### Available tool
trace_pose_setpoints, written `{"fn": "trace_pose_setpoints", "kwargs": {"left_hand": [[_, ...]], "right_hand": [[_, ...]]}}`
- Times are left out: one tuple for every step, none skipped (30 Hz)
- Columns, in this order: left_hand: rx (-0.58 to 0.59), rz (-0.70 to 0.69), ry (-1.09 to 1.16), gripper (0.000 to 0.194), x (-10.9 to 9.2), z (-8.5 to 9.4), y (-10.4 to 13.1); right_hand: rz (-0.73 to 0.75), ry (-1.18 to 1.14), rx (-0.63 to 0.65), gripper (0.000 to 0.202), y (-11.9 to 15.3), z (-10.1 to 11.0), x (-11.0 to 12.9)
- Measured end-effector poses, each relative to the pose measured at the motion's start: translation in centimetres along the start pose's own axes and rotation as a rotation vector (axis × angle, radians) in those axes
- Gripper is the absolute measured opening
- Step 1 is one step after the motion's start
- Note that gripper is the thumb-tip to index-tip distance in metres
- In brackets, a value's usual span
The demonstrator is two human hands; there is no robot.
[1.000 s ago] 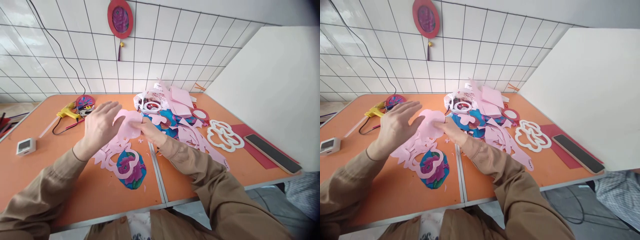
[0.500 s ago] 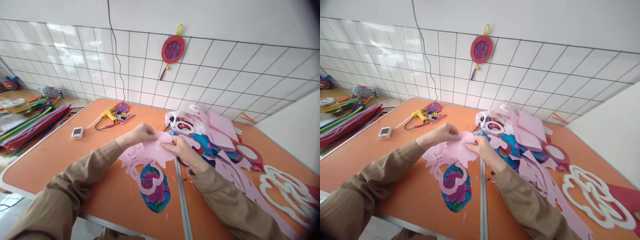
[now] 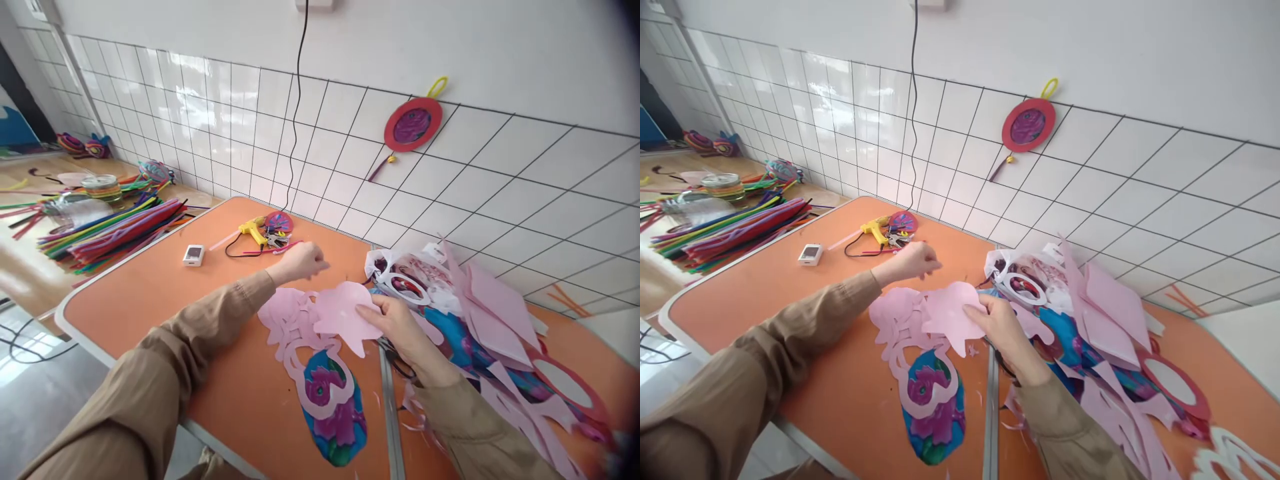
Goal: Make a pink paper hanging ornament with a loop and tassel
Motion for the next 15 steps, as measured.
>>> {"fn": "trace_pose_setpoints", "kwargs": {"left_hand": [[-0.063,0.043,-0.056,0.02,0.9,0.6,-0.5],[-0.112,0.087,-0.109,0.014,1.9,1.1,-1.0],[-0.139,0.128,-0.156,0.014,2.9,1.4,-1.4],[-0.149,0.168,-0.193,0.019,3.8,1.6,-1.8],[-0.152,0.203,-0.223,0.03,4.7,1.7,-2.1],[-0.146,0.226,-0.248,0.043,5.5,1.8,-2.3],[-0.144,0.236,-0.262,0.044,6.2,1.7,-2.6],[-0.14,0.245,-0.273,0.044,6.8,1.7,-2.8],[-0.141,0.246,-0.278,0.045,7.2,1.6,-3.0],[-0.141,0.244,-0.276,0.044,7.6,1.6,-3.1],[-0.143,0.239,-0.269,0.043,7.9,1.6,-3.3],[-0.146,0.231,-0.255,0.039,8.1,1.8,-3.4],[-0.152,0.221,-0.233,0.029,8.2,2.1,-3.5],[-0.161,0.207,-0.201,0.014,8.2,2.4,-3.6],[-0.17,0.194,-0.162,0.004,8.2,2.9,-3.6]], "right_hand": [[0.014,0.02,0.035,0.039,0.0,-0.3,0.2],[0.028,0.036,0.072,0.039,0.0,-0.6,0.3],[0.042,0.049,0.106,0.038,0.0,-1.0,0.4],[0.06,0.065,0.137,0.038,0.1,-1.4,0.4],[0.08,0.084,0.166,0.037,0.1,-1.8,0.5],[0.103,0.106,0.189,0.036,0.2,-2.1,0.4],[0.127,0.129,0.2,0.034,0.3,-2.3,0.4],[0.15,0.155,0.205,0.032,0.3,-2.4,0.4],[0.167,0.182,0.206,0.031,0.4,-2.5,0.4],[0.177,0.204,0.205,0.029,0.4,-2.4,0.4],[0.183,0.219,0.199,0.028,0.5,-2.3,0.5],[0.183,0.225,0.194,0.027,0.6,-2.1,0.6],[0.178,0.224,0.193,0.027,0.7,-1.9,0.7],[0.171,0.214,0.192,0.028,0.8,-1.8,0.8],[0.162,0.19,0.193,0.029,1.0,-1.7,1.0]]}}
Point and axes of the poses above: each hand's wrist, its own y-axis away from the middle knuckle, its own z-axis out of the back of the hand, x = y × z, the point moved 2 cm from there along -y, towards the middle knuckle, and after that the axes turned 5 degrees about x, right-handed, at the moved point
